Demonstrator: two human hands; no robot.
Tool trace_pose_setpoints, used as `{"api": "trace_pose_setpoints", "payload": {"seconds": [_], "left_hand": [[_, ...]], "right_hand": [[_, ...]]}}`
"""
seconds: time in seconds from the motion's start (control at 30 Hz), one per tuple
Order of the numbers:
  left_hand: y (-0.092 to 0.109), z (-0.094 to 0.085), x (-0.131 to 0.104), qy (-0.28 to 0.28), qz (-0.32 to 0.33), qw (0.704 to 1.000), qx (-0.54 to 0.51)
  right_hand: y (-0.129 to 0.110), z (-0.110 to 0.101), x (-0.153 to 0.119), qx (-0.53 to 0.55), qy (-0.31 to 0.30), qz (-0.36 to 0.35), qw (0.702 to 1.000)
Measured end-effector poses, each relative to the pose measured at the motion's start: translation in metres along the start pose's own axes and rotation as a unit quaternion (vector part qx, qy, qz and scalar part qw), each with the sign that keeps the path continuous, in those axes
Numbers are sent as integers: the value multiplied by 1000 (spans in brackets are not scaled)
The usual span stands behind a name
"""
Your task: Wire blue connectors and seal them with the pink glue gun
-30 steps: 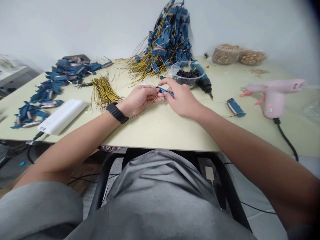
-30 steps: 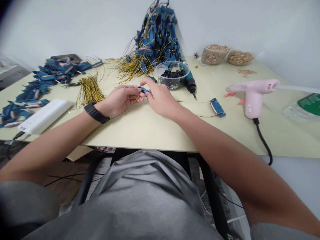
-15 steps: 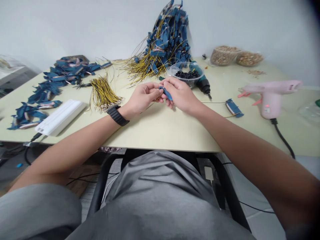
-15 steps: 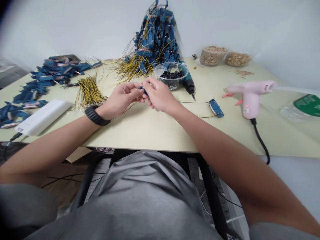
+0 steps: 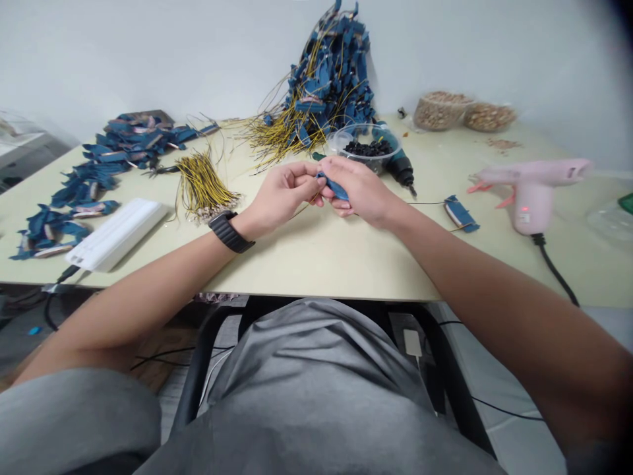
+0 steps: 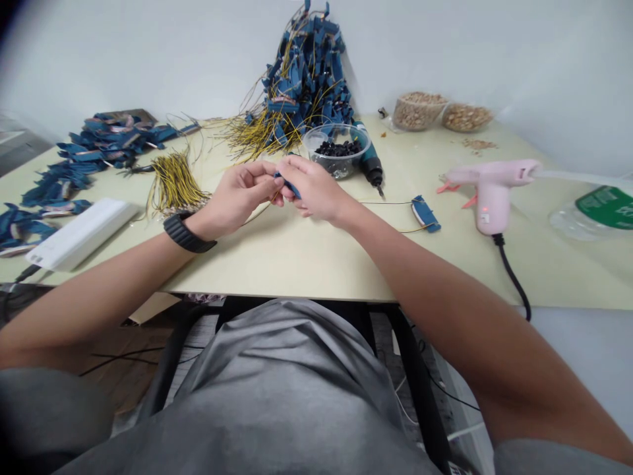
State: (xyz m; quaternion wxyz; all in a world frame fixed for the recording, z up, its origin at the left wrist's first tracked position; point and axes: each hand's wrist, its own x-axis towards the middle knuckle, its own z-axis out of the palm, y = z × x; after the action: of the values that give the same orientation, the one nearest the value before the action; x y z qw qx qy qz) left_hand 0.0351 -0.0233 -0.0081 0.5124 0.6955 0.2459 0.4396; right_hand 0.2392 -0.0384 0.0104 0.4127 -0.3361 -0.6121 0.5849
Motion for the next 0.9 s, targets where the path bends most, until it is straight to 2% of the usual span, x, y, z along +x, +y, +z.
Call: {"api": "trace_pose_setpoints", "payload": {"seconds": [0.33,0.9], "left_hand": [[14,14,-1,57,-65,996,-31],[18,19,-6,67,-35,997,9]], "right_hand": [[-6,1,-6,11,12,33,999],[-2,6,-7,-5,24,24,999]]}}
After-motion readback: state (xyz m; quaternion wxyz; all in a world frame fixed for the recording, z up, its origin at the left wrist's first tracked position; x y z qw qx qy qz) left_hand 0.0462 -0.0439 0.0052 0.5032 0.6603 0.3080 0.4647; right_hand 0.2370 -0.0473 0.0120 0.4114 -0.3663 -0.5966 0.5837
